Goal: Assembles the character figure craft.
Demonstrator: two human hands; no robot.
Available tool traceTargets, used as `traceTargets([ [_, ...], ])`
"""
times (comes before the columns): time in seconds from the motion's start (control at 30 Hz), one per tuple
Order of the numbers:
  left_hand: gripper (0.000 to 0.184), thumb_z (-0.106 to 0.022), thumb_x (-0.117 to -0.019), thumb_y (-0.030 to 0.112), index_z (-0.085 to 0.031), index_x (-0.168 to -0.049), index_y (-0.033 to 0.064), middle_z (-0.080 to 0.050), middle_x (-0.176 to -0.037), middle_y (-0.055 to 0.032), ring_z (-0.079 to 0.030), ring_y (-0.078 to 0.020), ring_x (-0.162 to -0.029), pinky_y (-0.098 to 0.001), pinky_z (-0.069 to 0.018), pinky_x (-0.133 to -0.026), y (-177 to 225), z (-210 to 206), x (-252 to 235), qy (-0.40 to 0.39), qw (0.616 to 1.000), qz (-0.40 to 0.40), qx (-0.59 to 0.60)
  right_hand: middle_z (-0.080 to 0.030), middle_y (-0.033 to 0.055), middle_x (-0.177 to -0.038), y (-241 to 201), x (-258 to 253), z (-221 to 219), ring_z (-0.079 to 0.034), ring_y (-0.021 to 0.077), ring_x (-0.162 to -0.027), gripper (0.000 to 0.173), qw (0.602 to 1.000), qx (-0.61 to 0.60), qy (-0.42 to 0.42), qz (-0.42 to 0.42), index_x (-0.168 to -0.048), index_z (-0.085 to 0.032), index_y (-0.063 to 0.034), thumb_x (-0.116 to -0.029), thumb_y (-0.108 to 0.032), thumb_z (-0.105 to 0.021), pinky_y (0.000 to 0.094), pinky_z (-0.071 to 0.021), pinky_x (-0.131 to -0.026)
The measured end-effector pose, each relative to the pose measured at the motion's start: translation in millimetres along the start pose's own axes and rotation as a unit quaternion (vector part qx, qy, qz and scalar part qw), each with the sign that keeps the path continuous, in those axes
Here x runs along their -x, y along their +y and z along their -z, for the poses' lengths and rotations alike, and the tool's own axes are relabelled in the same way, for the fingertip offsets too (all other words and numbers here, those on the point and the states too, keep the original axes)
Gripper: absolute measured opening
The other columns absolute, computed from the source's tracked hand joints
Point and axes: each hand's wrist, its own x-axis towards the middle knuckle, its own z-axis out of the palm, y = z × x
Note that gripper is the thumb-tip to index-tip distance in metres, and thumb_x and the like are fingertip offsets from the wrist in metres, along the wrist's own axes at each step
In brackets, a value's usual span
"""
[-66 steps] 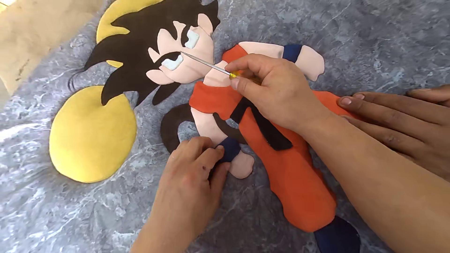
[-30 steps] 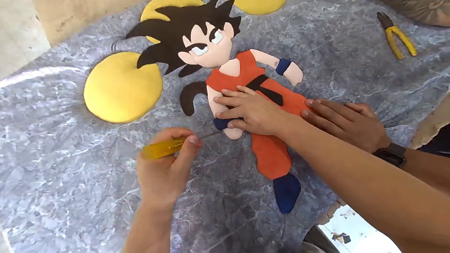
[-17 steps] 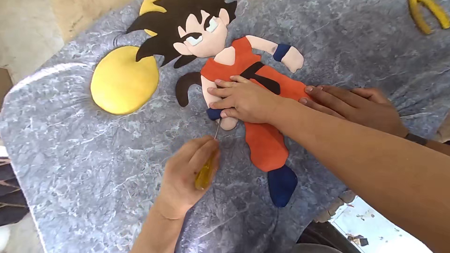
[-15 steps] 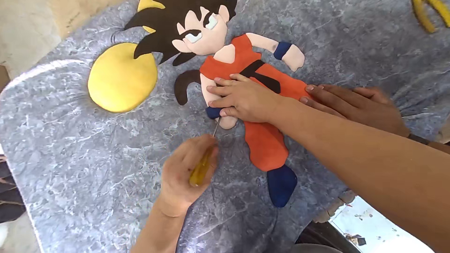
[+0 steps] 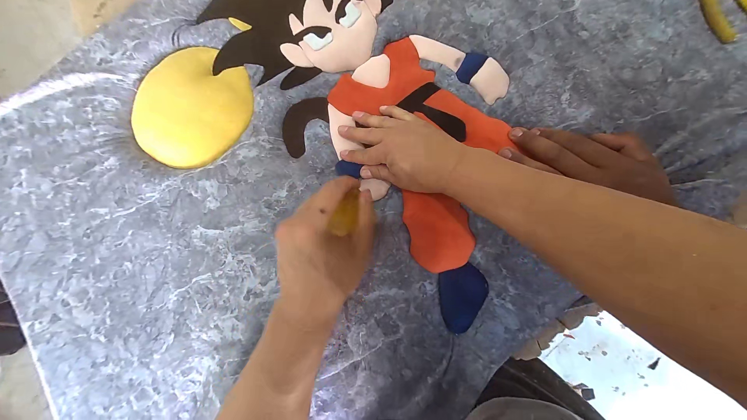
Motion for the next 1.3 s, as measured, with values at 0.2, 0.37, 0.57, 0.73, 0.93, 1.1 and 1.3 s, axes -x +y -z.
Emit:
traceTargets([
  [0.2, 0.026, -0.06, -0.1015, 0.035, -0.071, -0.11, 0.0138, -0.075, -0.093, 0.0026, -0.073, -0.0053, -0.081, -0.0307, -0.0641, -0.071, -29, 17, -7, -0.038, 0.994, 0.05, 0.094, -0.047, -0.0024, -0.16, -11, -21, 22, -0.032, 0.0235, -0.154, 0.051, 0.997, -0.041, -0.038, -0.05, -0.136, -0.067, -0.0217, -0.111, -0.042, -0.027, 0.0611, -0.0182, -0.125],
  [0.37, 0.025, -0.065, -0.0991, 0.028, -0.072, -0.111, 0.0074, -0.073, -0.095, -0.0013, -0.068, -0.0032, -0.08, -0.023, -0.0588, -0.069, -37, 3, 17, 0.024, 0.992, -0.014, 0.121, -0.06, -0.0021, -0.145, -10, -56, 15, -0.048, 0.019, -0.143, 0.041, 0.994, -0.099, -0.005, 0.036, -0.123, -0.074, -0.0207, -0.1077, -0.043, -0.043, 0.0633, -0.0207, -0.124],
  [0.57, 0.024, -0.065, -0.0974, 0.028, -0.073, -0.105, 0.0068, -0.072, -0.089, -0.0007, -0.067, -0.0035, -0.077, -0.0224, -0.0584, -0.065, -37, 8, 17, 0.053, 0.989, -0.018, 0.138, -0.052, -0.0016, -0.156, 7, -18, 11, -0.035, 0.0226, -0.153, 0.034, 0.994, -0.09, -0.001, 0.06, -0.13, -0.073, -0.0291, -0.1024, -0.04, -0.056, 0.0542, -0.0175, -0.129],
  [0.73, 0.025, -0.064, -0.0965, 0.029, -0.074, -0.104, 0.0074, -0.071, -0.086, 0.0003, -0.066, -0.0026, -0.073, -0.0214, -0.0571, -0.061, -35, 7, 17, 0.052, 0.989, -0.008, 0.137, -0.062, -0.0025, -0.145, -8, -2, -8, -0.046, 0.0276, -0.146, 0.032, 0.995, -0.004, 0.089, 0.053, -0.125, -0.074, -0.0221, -0.1072, -0.029, -0.048, 0.0625, -0.0278, -0.123],
  [0.93, 0.025, -0.063, -0.0971, 0.028, -0.074, -0.104, 0.0067, -0.072, -0.086, -0.0027, -0.067, -0.0056, -0.073, -0.0237, -0.0574, -0.062, -29, 5, 19, 0.063, 0.992, -0.025, 0.111, -0.055, -0.0121, -0.152, -18, -7, 10, -0.037, 0.0281, -0.151, 0.033, 1.0, 0.024, -0.016, -0.003, -0.13, -0.07, -0.0295, -0.1082, -0.032, -0.045, 0.0736, -0.0224, -0.118],
  [1.1, 0.024, -0.063, -0.098, 0.036, -0.073, -0.105, 0.0158, -0.074, -0.086, 0.0073, -0.069, 0.0001, -0.071, -0.0234, -0.0602, -0.06, -32, 19, 0, 0.015, 0.989, 0.046, 0.138, -0.058, -0.0101, -0.15, -3, -22, 27, -0.04, 0.0171, -0.15, 0.043, 0.993, -0.089, -0.055, -0.05, -0.131, -0.071, -0.0254, -0.1104, -0.042, -0.037, 0.0632, -0.0153, -0.126],
  [1.3, 0.022, -0.063, -0.0969, 0.035, -0.072, -0.104, 0.0165, -0.073, -0.087, 0.0081, -0.069, 0.0013, -0.074, -0.0213, -0.0596, -0.062, -32, 22, -11, -0.014, 0.991, 0.041, 0.123, -0.055, 0.0022, -0.15, -6, -56, -11, -0.043, 0.0236, -0.146, 0.041, 0.99, 0.056, 0.112, -0.06, -0.138, -0.064, -0.0184, -0.1084, -0.033, -0.04, 0.0569, -0.025, -0.123],
])
